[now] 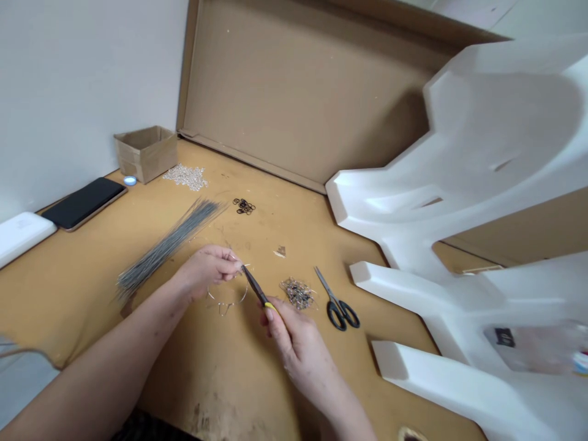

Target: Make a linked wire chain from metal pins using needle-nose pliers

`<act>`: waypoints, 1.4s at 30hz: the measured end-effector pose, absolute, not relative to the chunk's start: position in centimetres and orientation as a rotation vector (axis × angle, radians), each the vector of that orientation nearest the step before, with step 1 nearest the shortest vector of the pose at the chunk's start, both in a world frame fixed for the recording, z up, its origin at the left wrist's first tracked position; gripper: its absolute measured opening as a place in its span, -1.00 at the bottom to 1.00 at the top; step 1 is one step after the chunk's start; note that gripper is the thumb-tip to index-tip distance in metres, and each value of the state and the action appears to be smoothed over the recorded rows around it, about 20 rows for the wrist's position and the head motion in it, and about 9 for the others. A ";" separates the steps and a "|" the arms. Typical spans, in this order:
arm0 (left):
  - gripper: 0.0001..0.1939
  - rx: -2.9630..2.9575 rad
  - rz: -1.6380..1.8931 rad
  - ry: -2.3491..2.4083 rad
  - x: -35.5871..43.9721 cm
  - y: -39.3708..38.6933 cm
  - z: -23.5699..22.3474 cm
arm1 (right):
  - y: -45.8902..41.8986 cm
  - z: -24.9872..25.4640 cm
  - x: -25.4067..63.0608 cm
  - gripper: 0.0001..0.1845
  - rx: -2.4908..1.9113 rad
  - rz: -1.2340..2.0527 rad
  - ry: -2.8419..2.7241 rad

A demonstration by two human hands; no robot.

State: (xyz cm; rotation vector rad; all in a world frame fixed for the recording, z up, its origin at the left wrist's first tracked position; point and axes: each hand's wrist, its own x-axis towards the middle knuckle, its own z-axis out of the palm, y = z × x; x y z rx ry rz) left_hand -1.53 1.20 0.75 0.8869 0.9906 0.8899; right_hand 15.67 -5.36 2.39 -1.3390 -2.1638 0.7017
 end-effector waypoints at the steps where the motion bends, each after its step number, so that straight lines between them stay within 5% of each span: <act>1: -0.86 0.872 0.879 0.995 -1.5 1.2 0.7 | -5.4 2.3 15.7 -0.72 -1.338 0.694 -2.166; 13: -0.92 0.788 0.833 1.049 -1.5 1.3 0.5 | -5.5 1.7 15.5 -0.75 -1.343 0.399 -2.327; 30: -0.84 0.855 0.814 1.129 -1.3 1.1 0.6 | -6.6 -0.1 14.2 -0.67 -1.454 -0.585 -2.555; 42: -0.85 0.842 0.874 1.076 -1.5 1.6 0.5 | -6.1 0.6 13.9 -0.69 -1.507 -0.311 -2.457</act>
